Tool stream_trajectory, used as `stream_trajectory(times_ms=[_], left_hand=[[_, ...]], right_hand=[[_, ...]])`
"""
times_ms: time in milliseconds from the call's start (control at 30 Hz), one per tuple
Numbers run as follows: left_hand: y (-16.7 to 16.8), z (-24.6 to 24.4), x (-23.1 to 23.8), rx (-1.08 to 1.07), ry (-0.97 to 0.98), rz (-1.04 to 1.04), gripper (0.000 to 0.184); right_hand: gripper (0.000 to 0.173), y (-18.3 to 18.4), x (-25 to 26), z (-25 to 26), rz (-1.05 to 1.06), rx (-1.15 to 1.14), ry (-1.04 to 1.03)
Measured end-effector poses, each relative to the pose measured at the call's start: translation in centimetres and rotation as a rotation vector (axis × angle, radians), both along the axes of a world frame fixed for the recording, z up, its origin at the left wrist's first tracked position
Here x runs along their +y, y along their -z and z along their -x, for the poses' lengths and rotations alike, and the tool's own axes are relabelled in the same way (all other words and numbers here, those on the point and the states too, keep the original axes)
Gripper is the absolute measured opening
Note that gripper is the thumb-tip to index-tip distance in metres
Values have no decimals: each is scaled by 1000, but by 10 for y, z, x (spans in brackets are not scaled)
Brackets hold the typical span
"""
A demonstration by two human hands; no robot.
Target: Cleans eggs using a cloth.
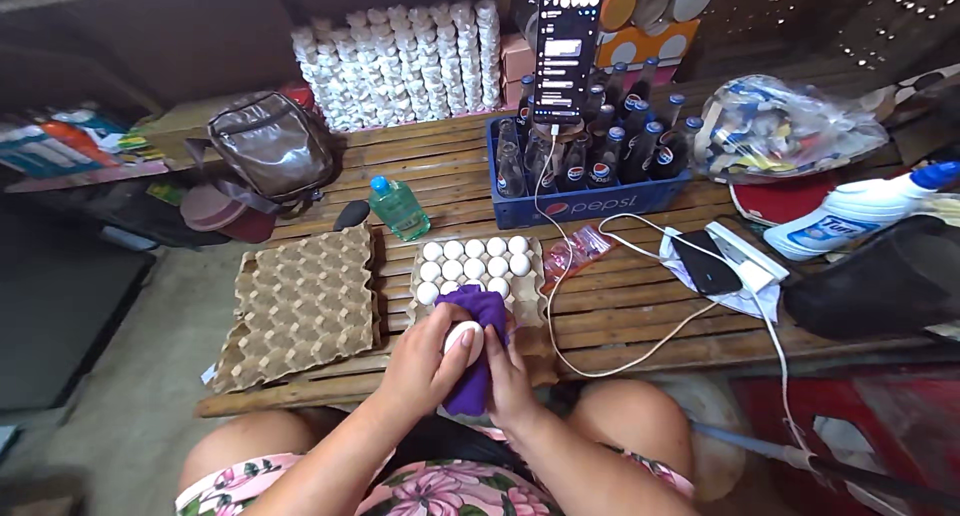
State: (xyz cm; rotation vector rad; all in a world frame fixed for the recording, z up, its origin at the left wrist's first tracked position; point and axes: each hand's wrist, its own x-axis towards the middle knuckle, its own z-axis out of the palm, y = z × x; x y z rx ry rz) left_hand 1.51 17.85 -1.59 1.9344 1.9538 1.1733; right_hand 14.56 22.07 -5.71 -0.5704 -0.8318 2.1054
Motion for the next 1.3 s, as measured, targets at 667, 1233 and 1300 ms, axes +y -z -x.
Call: stream_trajectory(times_ms=[667, 1233, 1300], left_hand=[[9, -7, -1, 119, -6, -50, 56], [10, -10, -2, 120, 6, -18, 54], [10, -9, -3, 93, 47, -24, 54]], right_hand=[[36, -5, 3, 0, 89, 25, 88], [43, -9, 2, -3, 68, -38, 156], [42, -10, 3, -3, 96, -48, 146]])
